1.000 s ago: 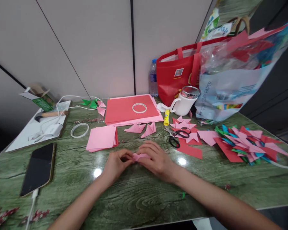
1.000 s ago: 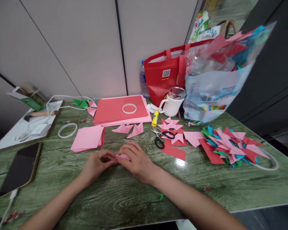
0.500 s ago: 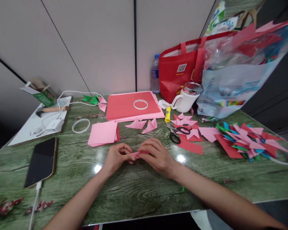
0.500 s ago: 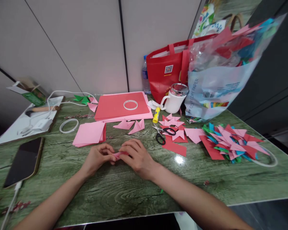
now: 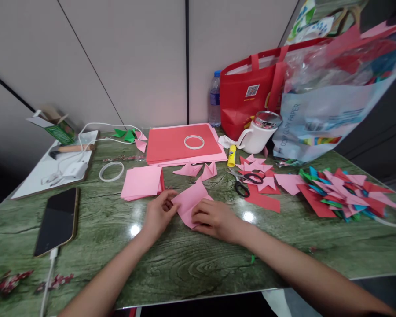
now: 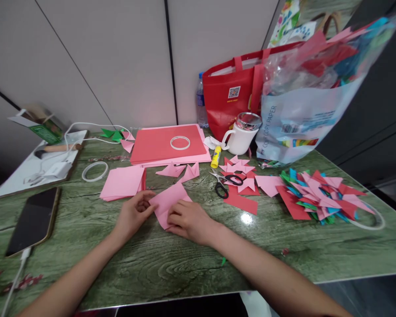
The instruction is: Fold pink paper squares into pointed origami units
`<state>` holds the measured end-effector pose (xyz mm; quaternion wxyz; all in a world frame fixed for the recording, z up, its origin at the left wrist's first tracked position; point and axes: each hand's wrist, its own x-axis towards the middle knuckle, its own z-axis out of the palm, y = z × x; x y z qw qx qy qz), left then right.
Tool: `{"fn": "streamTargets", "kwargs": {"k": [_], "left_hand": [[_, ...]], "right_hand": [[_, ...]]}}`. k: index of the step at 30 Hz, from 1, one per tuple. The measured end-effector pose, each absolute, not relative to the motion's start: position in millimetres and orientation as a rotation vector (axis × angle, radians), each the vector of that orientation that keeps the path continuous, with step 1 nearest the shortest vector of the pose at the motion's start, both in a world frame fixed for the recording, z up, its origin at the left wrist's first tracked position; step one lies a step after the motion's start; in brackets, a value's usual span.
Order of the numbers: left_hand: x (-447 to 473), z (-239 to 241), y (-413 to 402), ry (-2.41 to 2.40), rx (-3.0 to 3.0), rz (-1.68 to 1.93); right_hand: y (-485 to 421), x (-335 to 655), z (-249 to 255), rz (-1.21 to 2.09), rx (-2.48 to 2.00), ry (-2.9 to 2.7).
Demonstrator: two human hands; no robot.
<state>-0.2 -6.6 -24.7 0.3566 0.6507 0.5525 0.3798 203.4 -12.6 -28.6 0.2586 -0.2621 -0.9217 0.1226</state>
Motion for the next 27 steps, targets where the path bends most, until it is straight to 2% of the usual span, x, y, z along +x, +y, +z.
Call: {"fn": "streamTargets", "kwargs": {"k": [5,8,12,17,21,27], "left_hand": [[-3.4,-22.8,-10.1,1.392,2.318,1.042],[-3.7,-21.6,-13.7,1.203,2.624,1.002],[-3.1,-21.8,-20.3,1.002,2.726,0.827],[-5.3,-23.3,-40.3,1.121,2.882,0.825],[-4.3,-25.8,-60.5,1.064,3.119,0.585],[9.5,-25.3,-65.8,1.29,3.19,0.233]], "right_hand": [[-12.0,200.2,-31.2,0.61,-0.784,-2.282],[-11.2,198.1,-31.3,0.708,-0.876,-2.202],[-10.1,197.5,-30.6,0.84,-1.0,-2.115],[-8.2,196.8,-29.6,0.851,-0.954,-2.127],[-7.0,195.5,-30.7,0.889,-0.995,-2.089],[-5.2,193.5,-30.3,0.952,-1.066,-1.996]]}}
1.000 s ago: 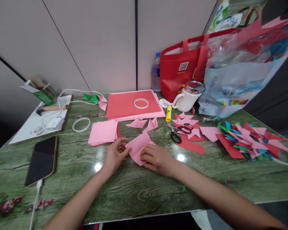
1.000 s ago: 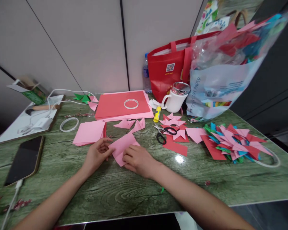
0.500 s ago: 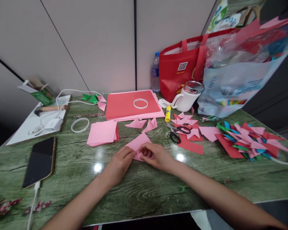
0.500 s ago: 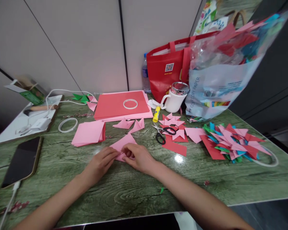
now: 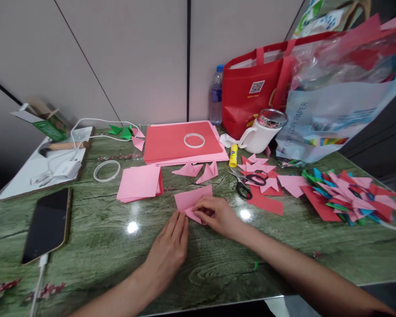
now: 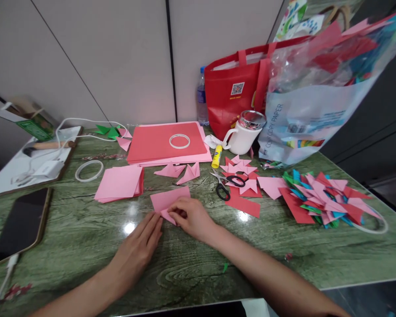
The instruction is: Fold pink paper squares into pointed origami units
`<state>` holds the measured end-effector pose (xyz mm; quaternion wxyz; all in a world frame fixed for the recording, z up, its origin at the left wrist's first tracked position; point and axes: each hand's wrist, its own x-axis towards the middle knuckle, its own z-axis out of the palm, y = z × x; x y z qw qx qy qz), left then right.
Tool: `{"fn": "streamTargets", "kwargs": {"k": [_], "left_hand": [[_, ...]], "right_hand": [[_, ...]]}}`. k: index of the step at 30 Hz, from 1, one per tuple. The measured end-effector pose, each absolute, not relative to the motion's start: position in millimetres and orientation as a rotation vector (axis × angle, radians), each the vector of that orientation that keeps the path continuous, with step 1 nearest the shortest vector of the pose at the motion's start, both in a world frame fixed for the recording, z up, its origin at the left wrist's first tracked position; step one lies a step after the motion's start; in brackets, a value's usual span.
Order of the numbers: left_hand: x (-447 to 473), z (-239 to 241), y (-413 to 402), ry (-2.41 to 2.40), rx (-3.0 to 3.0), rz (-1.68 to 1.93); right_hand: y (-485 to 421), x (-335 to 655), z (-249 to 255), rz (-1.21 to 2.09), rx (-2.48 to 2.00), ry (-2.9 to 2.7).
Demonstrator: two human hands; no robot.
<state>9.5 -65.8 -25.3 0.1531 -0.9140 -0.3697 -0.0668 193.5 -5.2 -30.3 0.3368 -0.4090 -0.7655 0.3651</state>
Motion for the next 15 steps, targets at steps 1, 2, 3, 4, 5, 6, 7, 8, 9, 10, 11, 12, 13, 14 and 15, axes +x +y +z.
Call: {"fn": "streamTargets", "kwargs": {"k": [1,2,3,4,5,6,7,8,9,10,11,12,13,14,15], "left_hand": [[12.7,-24.6,-65.3,-1.068,-2.611,-0.148],[15.9,-23.8,-65.0,-1.069,-2.608,-0.106],[19.1,-23.1,-64.8,-1.063,-2.61,-0.074],[22.0,-22.6,-64.8,-1.06,-2.613,-0.05],[24.6,-22.6,-65.0,-1.062,-2.611,-0.039],[26.7,-23.0,-65.1,-1.067,-2.608,-0.036],[28.2,-23.9,-65.2,-1.077,-2.604,-0.04],[29.1,-25.3,-65.1,-1.089,-2.602,-0.049],[29.3,-26.9,-64.9,-1.101,-2.604,-0.06],[29.0,-28.5,-64.4,-1.115,-2.611,-0.073],[28.1,-29.9,-63.7,-1.125,-2.623,-0.086],[27.0,-30.9,-63.0,-1.127,-2.638,-0.104],[25.7,-31.5,-62.2,-1.123,-2.655,-0.122],[24.4,-31.7,-61.4,-1.114,-2.675,-0.135],[23.3,-31.5,-60.8,-1.106,-2.694,-0.149]], "right_hand": [[-4.7,193.3,-30.0,0.962,-1.07,-1.984],[-4.2,193.0,-29.8,0.97,-1.069,-1.974],[-3.7,192.8,-29.7,0.975,-1.067,-1.962],[-3.3,192.6,-29.8,0.976,-1.064,-1.951],[-3.1,192.4,-30.0,0.97,-1.063,-1.943],[-3.0,192.2,-30.5,0.957,-1.063,-1.94],[-3.0,192.1,-31.1,0.938,-1.065,-1.943],[-3.0,192.1,-31.7,0.91,-1.066,-1.952],[-3.1,192.3,-32.4,0.873,-1.067,-1.965],[-3.0,192.7,-32.9,0.836,-1.067,-1.982],[-2.7,193.4,-33.2,0.806,-1.069,-1.997],[-2.1,194.2,-33.3,0.789,-1.071,-2.008],[-1.3,195.1,-33.0,0.785,-1.074,-2.015],[-0.2,196.1,-32.5,0.796,-1.078,-2.017],[0.9,197.0,-31.7,0.818,-1.083,-2.015]]}}
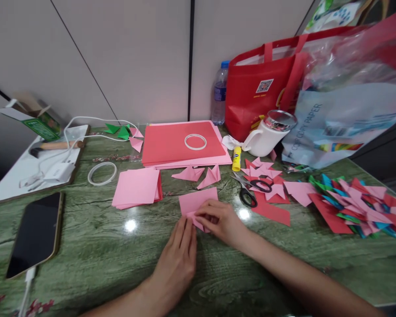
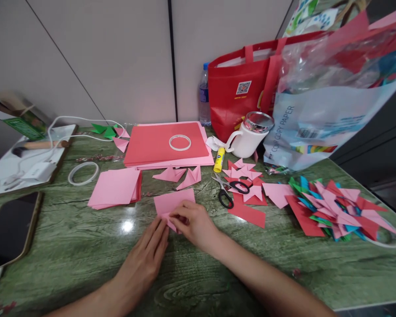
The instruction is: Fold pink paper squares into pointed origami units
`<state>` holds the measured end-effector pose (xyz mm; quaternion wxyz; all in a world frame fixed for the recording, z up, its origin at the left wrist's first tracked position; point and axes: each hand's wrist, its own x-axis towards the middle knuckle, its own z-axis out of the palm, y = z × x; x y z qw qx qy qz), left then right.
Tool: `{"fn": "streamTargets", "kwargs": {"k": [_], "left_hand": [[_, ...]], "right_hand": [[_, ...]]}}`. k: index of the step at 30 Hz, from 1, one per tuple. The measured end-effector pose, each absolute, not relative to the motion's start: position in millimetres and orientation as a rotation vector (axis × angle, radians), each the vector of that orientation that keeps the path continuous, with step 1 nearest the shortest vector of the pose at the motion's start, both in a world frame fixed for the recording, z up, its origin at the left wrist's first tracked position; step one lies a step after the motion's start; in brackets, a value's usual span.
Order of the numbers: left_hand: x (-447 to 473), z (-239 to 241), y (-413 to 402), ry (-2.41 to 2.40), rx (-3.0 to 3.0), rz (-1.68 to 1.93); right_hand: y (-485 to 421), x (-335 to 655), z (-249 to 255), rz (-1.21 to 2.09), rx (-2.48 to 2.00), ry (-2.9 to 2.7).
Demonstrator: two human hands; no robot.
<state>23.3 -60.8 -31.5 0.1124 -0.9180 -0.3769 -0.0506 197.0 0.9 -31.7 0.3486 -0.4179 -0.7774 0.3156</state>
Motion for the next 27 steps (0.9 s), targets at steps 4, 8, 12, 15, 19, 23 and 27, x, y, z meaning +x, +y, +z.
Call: {"fn": "streamTargets", "kwargs": {"k": [4,8,12,15,19,23,27], "left_hand": [[22.4,-30.6,-60.3,-1.129,-2.714,-0.204],[24.0,-31.3,-59.6,-1.154,-2.689,-0.244],[24.1,-31.9,-55.9,-1.121,-2.725,-0.279],[23.8,-31.9,-53.2,-1.137,-2.738,-0.272],[22.9,-30.2,-50.6,-1.129,-2.756,-0.235],[21.6,-27.3,-49.0,-1.095,-2.759,-0.182],[21.5,-25.3,-49.0,-1.117,-2.757,-0.124]], "right_hand": [[4.6,198.0,-29.1,0.887,-1.12,-1.979],[4.2,195.2,-30.3,0.905,-1.177,-1.932],[3.4,193.0,-33.0,0.884,-1.233,-1.881],[3.5,192.5,-34.1,0.831,-1.239,-1.879],[3.3,192.1,-34.6,0.782,-1.242,-1.877],[3.8,195.9,-34.0,0.815,-1.225,-1.897],[6.0,209.3,-28.2,0.695,-1.107,-2.163]]}}
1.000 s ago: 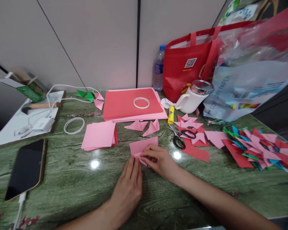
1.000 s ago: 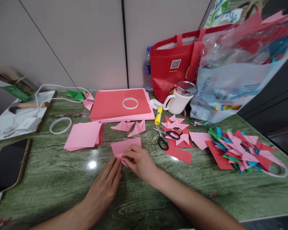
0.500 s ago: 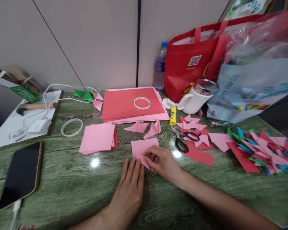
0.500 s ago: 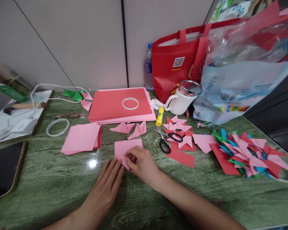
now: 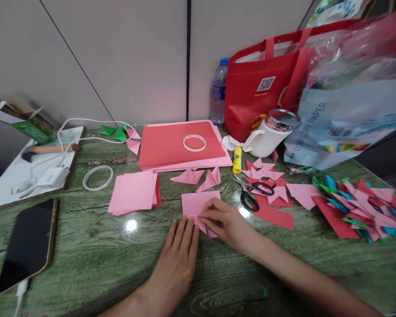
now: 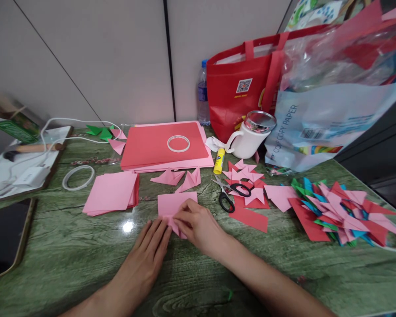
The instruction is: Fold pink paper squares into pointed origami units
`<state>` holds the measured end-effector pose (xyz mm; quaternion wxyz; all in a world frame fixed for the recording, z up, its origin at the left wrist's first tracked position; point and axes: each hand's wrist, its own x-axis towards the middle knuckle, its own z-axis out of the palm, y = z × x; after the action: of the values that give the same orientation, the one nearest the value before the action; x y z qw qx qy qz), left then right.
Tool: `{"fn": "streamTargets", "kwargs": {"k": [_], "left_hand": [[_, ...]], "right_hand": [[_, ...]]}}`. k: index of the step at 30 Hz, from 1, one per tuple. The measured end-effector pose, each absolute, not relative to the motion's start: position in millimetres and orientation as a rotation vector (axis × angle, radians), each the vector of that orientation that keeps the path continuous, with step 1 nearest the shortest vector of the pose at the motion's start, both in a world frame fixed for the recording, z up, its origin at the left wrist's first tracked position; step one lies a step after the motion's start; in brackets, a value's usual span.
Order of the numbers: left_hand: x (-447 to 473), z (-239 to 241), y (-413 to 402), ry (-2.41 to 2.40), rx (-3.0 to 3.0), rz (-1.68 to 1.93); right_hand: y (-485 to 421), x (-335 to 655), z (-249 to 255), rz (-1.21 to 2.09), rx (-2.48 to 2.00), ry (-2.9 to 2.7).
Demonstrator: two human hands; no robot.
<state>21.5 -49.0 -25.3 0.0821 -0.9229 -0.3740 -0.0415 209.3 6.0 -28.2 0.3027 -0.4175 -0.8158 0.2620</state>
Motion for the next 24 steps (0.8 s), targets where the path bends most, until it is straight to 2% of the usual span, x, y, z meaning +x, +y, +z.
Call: {"fn": "streamTargets", "kwargs": {"k": [4,17,24], "left_hand": [[22.8,-23.2,-49.2,-1.121,-2.739,-0.106],[23.5,-35.0,-49.5,-1.138,-2.71,-0.273],[24.3,-28.6,-46.6,-1.068,-2.7,-0.194]], "right_hand": [[7.8,225.3,-22.9,0.492,-1.047,-2.396],[7.2,238.0,-29.2,0.459,-0.864,-2.468],[7.3,237.1,-27.5,0.488,-0.89,-2.475]]}}
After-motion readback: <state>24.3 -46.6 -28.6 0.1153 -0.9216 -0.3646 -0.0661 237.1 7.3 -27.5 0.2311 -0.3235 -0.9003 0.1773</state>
